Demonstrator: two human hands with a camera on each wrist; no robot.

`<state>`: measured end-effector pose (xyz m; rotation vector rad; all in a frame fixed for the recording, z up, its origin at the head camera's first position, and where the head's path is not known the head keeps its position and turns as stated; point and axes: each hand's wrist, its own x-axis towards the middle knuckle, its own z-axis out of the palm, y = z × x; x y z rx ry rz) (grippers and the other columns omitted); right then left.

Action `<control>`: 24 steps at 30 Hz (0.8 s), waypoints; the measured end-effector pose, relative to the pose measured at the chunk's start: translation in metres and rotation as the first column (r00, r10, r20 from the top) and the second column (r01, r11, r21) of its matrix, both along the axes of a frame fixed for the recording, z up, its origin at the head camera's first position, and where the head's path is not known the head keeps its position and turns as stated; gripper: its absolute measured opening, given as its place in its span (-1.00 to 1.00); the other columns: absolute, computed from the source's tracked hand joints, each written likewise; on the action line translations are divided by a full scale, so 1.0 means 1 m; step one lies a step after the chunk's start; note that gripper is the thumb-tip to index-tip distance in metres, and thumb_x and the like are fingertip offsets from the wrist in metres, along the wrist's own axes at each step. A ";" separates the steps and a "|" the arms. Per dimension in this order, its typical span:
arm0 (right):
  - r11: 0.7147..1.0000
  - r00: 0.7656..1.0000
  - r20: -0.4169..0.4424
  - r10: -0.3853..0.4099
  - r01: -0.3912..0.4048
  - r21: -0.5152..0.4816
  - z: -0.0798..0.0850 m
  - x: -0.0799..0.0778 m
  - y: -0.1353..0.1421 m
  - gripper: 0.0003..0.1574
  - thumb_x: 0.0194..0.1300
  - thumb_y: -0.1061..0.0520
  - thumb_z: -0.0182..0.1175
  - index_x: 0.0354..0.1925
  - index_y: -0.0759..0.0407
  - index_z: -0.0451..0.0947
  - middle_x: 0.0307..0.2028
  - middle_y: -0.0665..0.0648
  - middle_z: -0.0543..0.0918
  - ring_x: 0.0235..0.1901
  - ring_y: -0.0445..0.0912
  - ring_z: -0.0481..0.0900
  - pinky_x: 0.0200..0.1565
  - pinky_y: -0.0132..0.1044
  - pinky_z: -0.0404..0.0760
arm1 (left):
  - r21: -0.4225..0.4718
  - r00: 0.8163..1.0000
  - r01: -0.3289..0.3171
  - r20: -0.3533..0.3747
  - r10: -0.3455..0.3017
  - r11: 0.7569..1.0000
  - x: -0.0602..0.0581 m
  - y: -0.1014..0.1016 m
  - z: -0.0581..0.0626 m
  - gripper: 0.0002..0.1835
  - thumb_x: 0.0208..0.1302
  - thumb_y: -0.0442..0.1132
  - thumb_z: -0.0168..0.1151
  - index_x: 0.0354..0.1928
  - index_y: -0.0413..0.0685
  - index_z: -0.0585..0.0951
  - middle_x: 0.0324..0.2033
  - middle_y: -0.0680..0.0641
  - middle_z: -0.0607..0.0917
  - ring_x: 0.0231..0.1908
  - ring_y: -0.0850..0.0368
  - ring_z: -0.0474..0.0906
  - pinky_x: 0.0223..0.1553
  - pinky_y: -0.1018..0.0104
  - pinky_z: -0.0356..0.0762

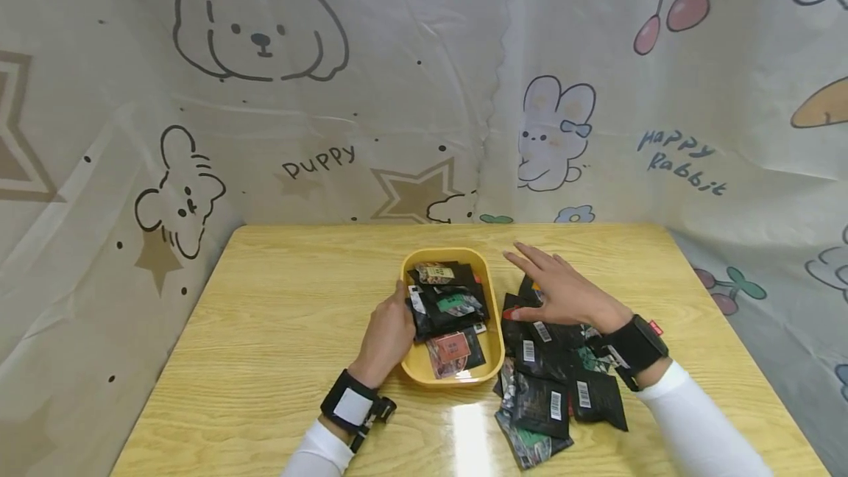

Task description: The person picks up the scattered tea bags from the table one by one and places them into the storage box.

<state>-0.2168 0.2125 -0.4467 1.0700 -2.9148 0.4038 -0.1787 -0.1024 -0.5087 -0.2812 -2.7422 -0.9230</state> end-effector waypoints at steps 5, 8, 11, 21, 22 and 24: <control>0.994 0.991 0.084 -0.105 0.104 0.024 -0.012 0.021 0.047 0.23 -0.07 -0.37 0.30 0.42 -0.15 -0.09 0.39 0.25 -0.06 0.25 0.28 0.04 0.10 0.30 0.16 | -0.002 1.000 0.001 0.014 -0.001 1.000 0.001 -0.001 0.000 -0.46 0.24 -0.41 -0.05 0.28 -0.39 0.20 -0.23 -0.28 0.60 -0.41 0.14 0.48 -0.47 0.22 0.52; 0.989 0.981 0.126 -0.146 0.143 0.030 -0.027 0.036 0.066 0.24 -0.11 -0.39 0.31 0.41 -0.11 -0.04 0.38 0.26 -0.03 0.23 0.30 0.08 0.03 0.28 0.30 | 0.003 1.000 0.005 0.013 -0.005 1.000 0.000 -0.001 0.001 -0.45 0.24 -0.42 -0.05 0.28 -0.39 0.19 -0.23 -0.28 0.60 -0.42 0.14 0.47 -0.47 0.22 0.52; 0.991 0.982 0.130 -0.136 0.136 0.007 -0.043 0.046 0.071 0.23 -0.13 -0.40 0.32 0.39 -0.02 0.04 0.36 0.28 0.04 0.22 0.30 0.11 0.02 0.27 0.31 | 0.008 1.000 0.003 0.012 -0.003 1.000 -0.001 -0.002 0.002 -0.45 0.23 -0.42 -0.05 0.28 -0.39 0.19 -0.19 -0.30 0.60 -0.40 0.13 0.48 -0.45 0.20 0.54; 1.000 0.999 0.022 -0.027 0.027 -0.008 -0.070 0.053 0.053 -0.17 0.15 0.04 0.25 0.35 0.03 0.17 0.32 0.26 0.18 0.23 0.16 0.16 0.04 0.15 0.37 | 0.035 1.000 0.005 0.027 -0.006 0.999 -0.001 -0.001 0.000 -0.46 0.25 -0.41 -0.04 0.28 -0.38 0.19 -0.04 -0.34 0.54 -0.24 0.05 0.52 -0.31 0.14 0.56; 1.000 0.999 0.017 -0.027 0.028 -0.008 -0.070 0.053 0.054 -0.20 0.15 0.14 0.22 0.33 0.05 0.19 0.31 0.26 0.20 0.22 0.16 0.18 0.04 0.13 0.38 | 0.035 1.000 0.004 0.027 -0.005 0.999 -0.001 -0.001 0.000 -0.46 0.25 -0.41 -0.04 0.28 -0.37 0.19 -0.02 -0.34 0.54 -0.23 0.06 0.52 -0.29 0.14 0.56; 0.999 0.999 0.013 -0.039 0.039 -0.011 -0.070 0.051 0.055 -0.24 0.14 0.29 0.15 0.31 0.06 0.23 0.28 0.25 0.25 0.20 0.13 0.23 0.02 0.11 0.40 | 0.035 1.000 0.004 0.022 -0.005 0.999 -0.001 0.000 0.000 -0.46 0.25 -0.41 -0.04 0.28 -0.38 0.19 -0.03 -0.34 0.54 -0.23 0.06 0.52 -0.30 0.14 0.56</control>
